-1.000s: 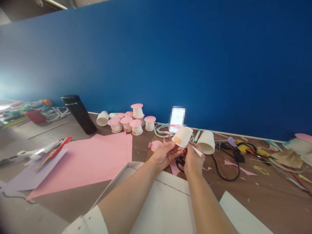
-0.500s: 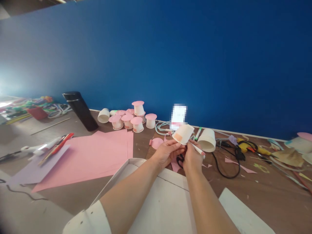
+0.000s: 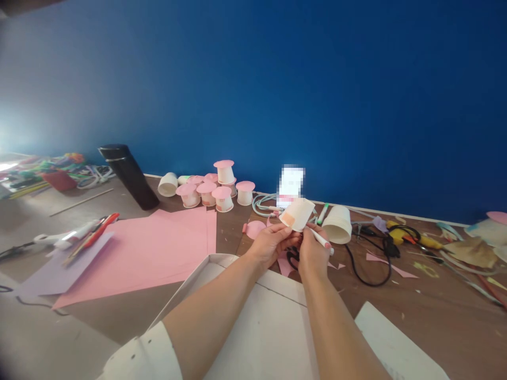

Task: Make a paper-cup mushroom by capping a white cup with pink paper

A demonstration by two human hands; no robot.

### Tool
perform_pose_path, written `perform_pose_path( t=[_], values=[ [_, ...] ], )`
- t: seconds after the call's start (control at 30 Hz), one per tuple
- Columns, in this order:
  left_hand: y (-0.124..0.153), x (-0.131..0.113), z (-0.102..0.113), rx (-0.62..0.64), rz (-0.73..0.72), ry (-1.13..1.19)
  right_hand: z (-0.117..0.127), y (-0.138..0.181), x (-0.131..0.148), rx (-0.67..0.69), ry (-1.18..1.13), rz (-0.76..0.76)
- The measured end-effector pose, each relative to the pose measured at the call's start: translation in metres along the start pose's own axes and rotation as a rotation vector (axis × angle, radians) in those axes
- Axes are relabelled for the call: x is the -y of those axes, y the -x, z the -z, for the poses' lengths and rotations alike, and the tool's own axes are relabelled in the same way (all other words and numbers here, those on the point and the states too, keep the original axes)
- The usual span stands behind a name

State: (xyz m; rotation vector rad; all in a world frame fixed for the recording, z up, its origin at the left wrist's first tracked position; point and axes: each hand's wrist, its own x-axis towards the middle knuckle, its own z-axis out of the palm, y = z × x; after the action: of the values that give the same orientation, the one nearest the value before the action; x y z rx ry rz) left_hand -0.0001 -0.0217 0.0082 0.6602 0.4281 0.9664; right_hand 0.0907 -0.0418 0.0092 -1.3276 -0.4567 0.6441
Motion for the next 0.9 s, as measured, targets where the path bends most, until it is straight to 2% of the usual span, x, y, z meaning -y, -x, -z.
perform_pose_path(
  t=[0.17,0.67,0.77,0.83,0.9],
  values=[
    [-0.001,0.001,0.001,0.006,0.000,0.016,0.001,0.001,0.001,-0.071,0.129,0.037],
    [-0.002,0.000,0.000,-0.015,0.012,0.001,0.002,0.000,0.000,-0.061,0.144,0.077],
    [-0.004,0.001,0.002,-0.019,0.003,0.002,0.003,-0.002,-0.001,-0.044,0.203,0.081],
    [-0.005,0.002,0.004,-0.025,-0.001,0.006,0.006,-0.006,-0.005,-0.025,0.283,0.135],
    [-0.007,0.002,0.005,-0.034,-0.008,0.012,0.011,-0.012,-0.010,-0.014,0.372,0.257]
  ],
)
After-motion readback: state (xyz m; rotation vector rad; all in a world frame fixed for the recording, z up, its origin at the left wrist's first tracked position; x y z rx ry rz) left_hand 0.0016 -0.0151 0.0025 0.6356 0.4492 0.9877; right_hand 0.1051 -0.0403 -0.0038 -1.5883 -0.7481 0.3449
